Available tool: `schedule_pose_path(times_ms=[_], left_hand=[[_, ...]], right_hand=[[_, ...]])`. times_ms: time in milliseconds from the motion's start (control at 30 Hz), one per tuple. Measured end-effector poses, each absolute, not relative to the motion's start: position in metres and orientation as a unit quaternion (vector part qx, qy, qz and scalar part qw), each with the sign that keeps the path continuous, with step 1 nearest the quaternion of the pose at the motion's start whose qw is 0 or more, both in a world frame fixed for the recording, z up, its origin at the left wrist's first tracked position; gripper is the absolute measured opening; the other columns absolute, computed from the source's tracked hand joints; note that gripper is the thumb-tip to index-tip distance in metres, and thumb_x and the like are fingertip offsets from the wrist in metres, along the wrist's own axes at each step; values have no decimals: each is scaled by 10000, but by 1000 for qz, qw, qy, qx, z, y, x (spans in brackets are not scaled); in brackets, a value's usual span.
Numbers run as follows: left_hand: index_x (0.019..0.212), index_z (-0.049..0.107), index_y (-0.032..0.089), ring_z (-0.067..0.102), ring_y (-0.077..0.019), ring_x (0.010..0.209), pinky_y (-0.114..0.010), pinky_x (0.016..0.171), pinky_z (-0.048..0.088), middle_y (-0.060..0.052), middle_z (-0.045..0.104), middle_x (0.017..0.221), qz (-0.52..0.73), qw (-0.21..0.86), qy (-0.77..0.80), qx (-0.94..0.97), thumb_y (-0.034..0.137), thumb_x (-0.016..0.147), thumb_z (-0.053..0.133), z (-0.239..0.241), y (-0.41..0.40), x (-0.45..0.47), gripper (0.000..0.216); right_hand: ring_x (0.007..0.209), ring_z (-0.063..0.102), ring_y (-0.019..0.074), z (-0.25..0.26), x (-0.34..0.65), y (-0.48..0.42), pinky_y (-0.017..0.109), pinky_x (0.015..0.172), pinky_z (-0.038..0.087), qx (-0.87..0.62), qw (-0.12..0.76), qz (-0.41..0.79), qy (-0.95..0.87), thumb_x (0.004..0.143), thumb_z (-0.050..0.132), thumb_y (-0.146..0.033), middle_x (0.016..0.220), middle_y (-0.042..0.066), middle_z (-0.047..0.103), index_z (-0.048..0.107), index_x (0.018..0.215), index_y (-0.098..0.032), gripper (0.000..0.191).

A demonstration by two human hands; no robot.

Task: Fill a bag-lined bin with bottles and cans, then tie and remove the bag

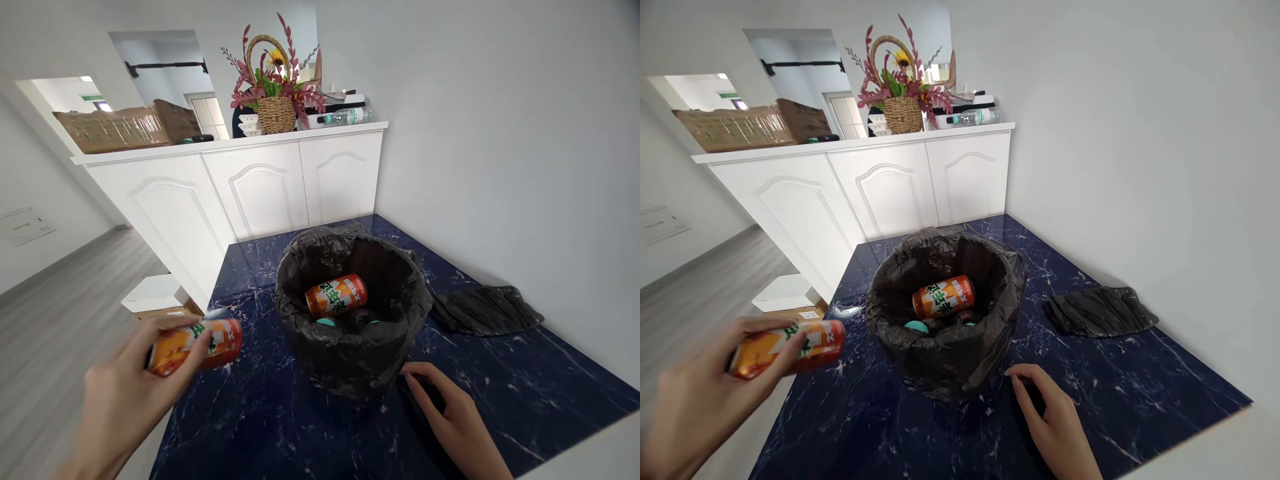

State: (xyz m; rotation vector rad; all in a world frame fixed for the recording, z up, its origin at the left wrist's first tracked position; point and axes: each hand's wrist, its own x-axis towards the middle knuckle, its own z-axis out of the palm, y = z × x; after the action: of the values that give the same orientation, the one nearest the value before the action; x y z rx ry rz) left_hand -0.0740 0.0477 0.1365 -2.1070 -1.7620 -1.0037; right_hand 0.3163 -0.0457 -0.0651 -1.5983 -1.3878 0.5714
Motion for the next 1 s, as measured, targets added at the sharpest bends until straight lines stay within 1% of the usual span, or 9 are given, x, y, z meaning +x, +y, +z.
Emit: schedule_pose_path(times_ms=[33,100,200,267,367,500,600,767,1000], left_hand=[[1068,714,342,763,-303,898,-397,712,567,-7,799,1045,-375,109,-603,-696,645,919,665,146,46,-65,341],[1107,702,346,739,-334,1066,-494,927,571,-9,774,1189,-457,89,-597,-653,612,936,681,164,42,-44,318],[1070,695,319,720,-334,1173,-562,1067,536,-25,765,1194,-584,62,-527,-615,525,931,756,184,42,-12,256],[1083,689,315,727,-309,1188,-562,1075,539,-18,772,1178,-620,63,-463,-630,486,975,726,192,45,8,205],[1111,697,298,744,-270,1107,-533,1010,566,-19,781,1147,-630,59,-367,-682,426,1022,694,197,52,34,156],[1164,675,289,714,-239,1122,-466,1000,580,-34,748,1178,-607,-17,-311,-731,420,1075,634,193,59,60,164],[1215,658,259,697,-221,1121,-395,965,585,-54,729,1197,-560,-75,-294,-771,420,1094,599,186,66,76,210],[1401,575,249,614,-244,1337,-414,1155,491,-95,653,1421,-448,-122,-301,-833,412,1153,448,179,72,87,323],[1398,608,261,571,-273,1410,-441,1205,453,-80,643,1481,-507,-121,-391,-759,522,1153,399,184,83,68,414]], right_hand=[[979,797,238,-65,316,-46,274,747,615,-648,460,228,-563,1077,563,-553,1175,70,805,740,1192,-290,338],[990,795,242,-65,316,-46,279,761,614,-647,464,223,-563,1074,569,-552,1175,67,806,743,1185,-292,332],[969,792,243,-64,315,-46,285,736,605,-646,465,225,-562,1074,563,-559,1161,74,805,742,1181,-290,342],[952,789,246,-64,315,-46,290,717,599,-645,465,228,-562,1075,556,-563,1147,79,805,743,1170,-286,347],[945,783,248,-63,315,-46,295,712,592,-646,464,233,-559,1074,557,-562,1142,82,803,743,1163,-281,348],[935,773,245,-62,315,-45,279,607,548,-646,465,253,-550,1078,545,-566,1159,90,795,734,1189,-275,364],[952,770,245,-60,314,-45,282,643,561,-641,471,257,-549,1078,549,-563,1148,86,793,735,1179,-275,357],[997,766,251,-61,315,-45,293,690,575,-643,469,263,-546,1077,550,-575,1188,93,784,730,1186,-281,362],[986,769,258,-66,316,-46,292,635,563,-648,453,288,-541,1087,530,-584,1234,102,773,711,1257,-295,381]])
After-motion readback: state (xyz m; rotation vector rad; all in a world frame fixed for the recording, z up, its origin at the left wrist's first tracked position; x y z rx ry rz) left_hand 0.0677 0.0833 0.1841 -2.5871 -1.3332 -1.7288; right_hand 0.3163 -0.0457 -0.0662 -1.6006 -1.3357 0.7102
